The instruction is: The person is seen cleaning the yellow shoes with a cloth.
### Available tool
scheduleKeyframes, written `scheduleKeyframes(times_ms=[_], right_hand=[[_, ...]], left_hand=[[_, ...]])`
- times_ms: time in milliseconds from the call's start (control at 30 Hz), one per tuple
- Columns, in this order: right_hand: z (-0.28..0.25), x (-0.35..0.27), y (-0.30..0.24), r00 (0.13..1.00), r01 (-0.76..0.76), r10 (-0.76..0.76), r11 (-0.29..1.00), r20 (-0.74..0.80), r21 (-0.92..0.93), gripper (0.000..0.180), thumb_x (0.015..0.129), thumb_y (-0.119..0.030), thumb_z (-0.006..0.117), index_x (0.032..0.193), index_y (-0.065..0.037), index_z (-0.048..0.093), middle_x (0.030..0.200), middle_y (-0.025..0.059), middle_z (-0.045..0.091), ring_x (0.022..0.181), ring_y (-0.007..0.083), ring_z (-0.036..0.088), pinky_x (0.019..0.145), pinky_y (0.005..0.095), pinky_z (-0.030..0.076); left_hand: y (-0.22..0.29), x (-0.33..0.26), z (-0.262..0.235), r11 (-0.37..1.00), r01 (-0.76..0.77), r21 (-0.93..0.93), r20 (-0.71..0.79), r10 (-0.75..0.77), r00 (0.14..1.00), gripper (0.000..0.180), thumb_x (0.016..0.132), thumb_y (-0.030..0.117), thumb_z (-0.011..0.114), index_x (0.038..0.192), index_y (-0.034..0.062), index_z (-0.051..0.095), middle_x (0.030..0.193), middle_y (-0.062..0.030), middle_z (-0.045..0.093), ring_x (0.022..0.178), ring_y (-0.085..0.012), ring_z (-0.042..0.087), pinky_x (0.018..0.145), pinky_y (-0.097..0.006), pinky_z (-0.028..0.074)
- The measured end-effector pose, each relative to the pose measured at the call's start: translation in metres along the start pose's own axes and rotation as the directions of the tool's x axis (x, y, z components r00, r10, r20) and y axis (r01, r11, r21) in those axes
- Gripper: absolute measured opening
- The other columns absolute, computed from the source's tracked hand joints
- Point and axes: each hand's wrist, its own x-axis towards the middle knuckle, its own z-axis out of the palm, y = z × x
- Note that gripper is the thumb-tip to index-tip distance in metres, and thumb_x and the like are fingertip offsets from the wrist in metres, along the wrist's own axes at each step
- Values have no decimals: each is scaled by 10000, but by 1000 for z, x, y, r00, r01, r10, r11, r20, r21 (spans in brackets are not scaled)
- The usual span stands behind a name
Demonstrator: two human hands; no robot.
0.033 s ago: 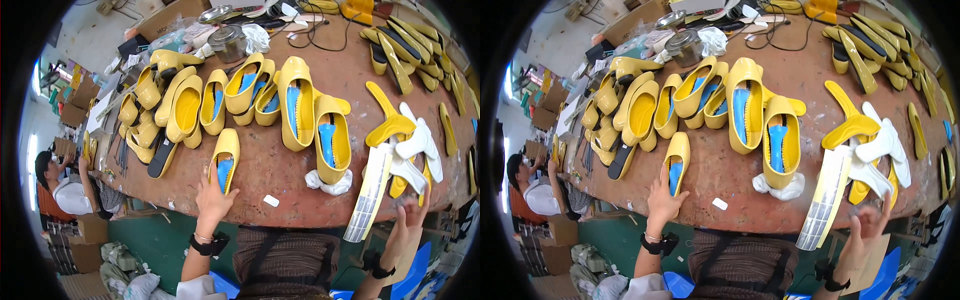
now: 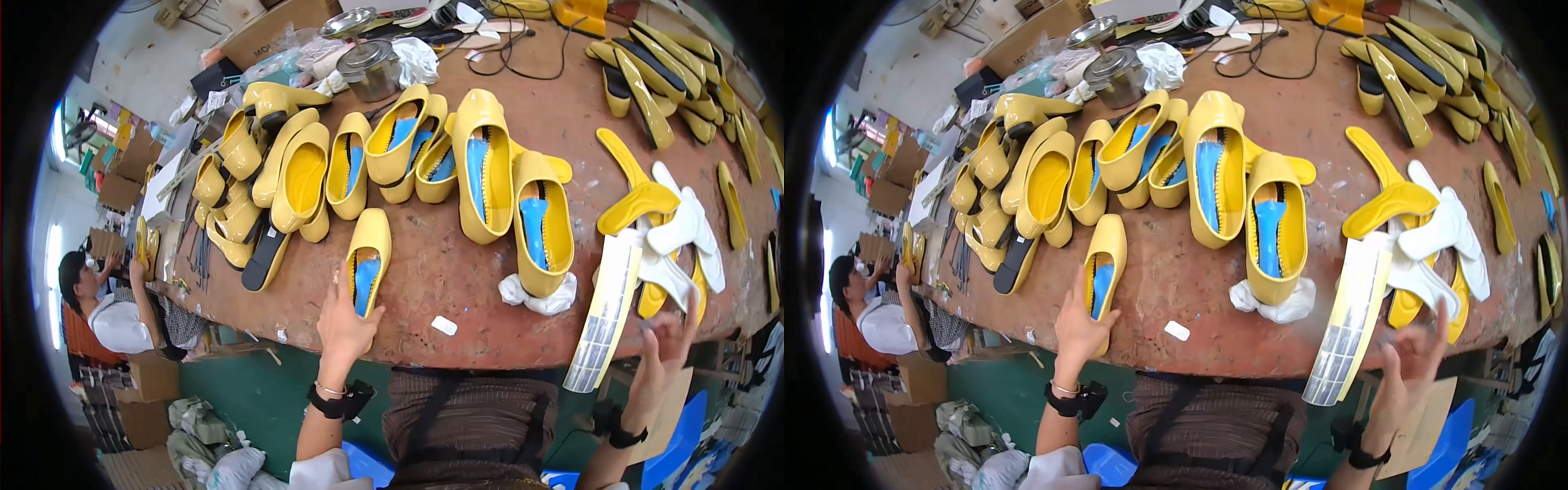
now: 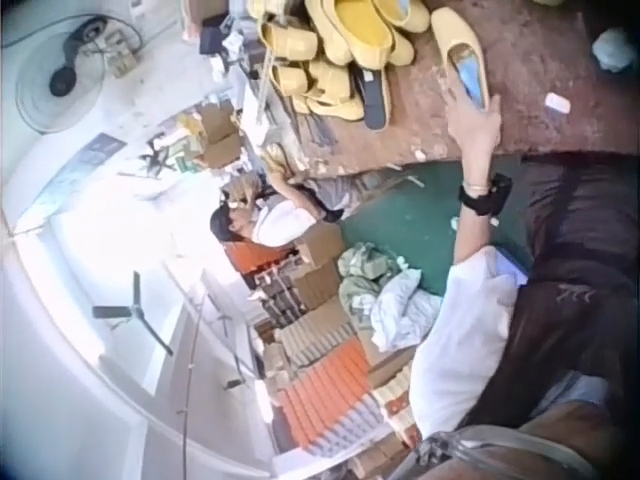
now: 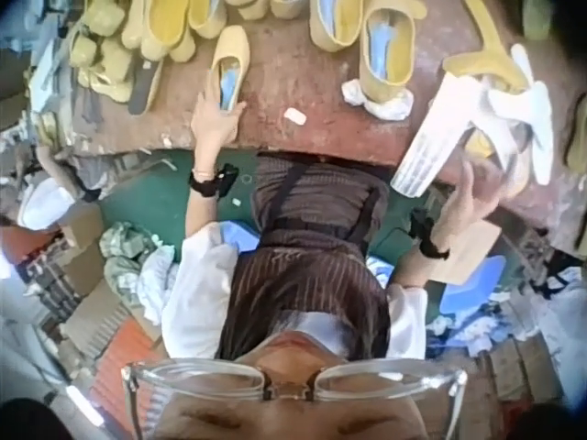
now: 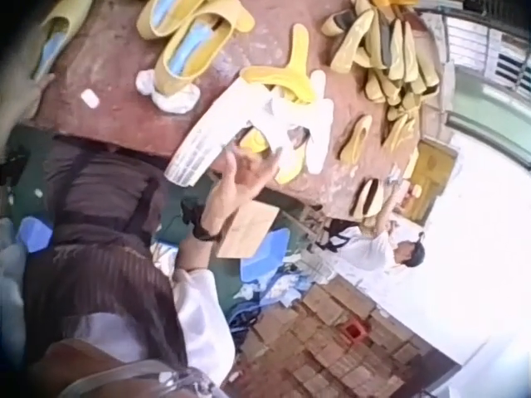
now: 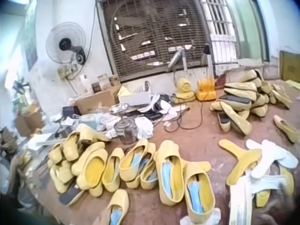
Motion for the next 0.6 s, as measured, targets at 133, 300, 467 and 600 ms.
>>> scheduleKeyframes(times_ms=[133, 300, 467, 600], right_hand=[[39, 0, -5, 972, -101, 67, 985, 226, 139, 907, 773, 64, 712, 1548, -29, 251, 869, 16, 589, 797, 102, 582, 731, 223, 488], [88, -14, -34, 665, -57, -110, 979, 739, 198, 862, 800, 3, 782, 1525, -42, 318, 885, 50, 641, 833, 143, 653, 739, 281, 542], [127, -13, -70, 403, 137, -235, 971, 884, 195, 826, 809, 34, 708, 1533, -71, 324, 923, 125, 594, 828, 259, 628, 770, 370, 532], [137, -22, -64, 270, 319, -357, 909, 894, 266, 767, 840, -20, 662, 1529, -54, 325, 898, 139, 554, 808, 311, 563, 739, 395, 495]], left_hand=[[-35, 8, -7, 777, 69, -626, 218, 89, 972, 923, 734, 149, 814, 1505, 17, 324, 1264, -253, 612, 1150, -366, 619, 949, -443, 508], [-7, -51, -16, -335, 625, -705, 444, 479, 757, 771, 732, 81, 652, 1439, -72, 385, 1256, -286, 602, 1108, -394, 647, 919, -452, 574], [-12, -82, -1, -378, 759, -530, 446, 638, 628, 842, 678, 183, 626, 1436, -86, 379, 1268, -333, 570, 1096, -446, 639, 871, -509, 592], [-11, -85, 3, -355, 779, -517, 413, 694, 590, 824, 668, 176, 601, 1417, -93, 388, 1253, -328, 579, 1108, -449, 629, 947, -486, 558]])
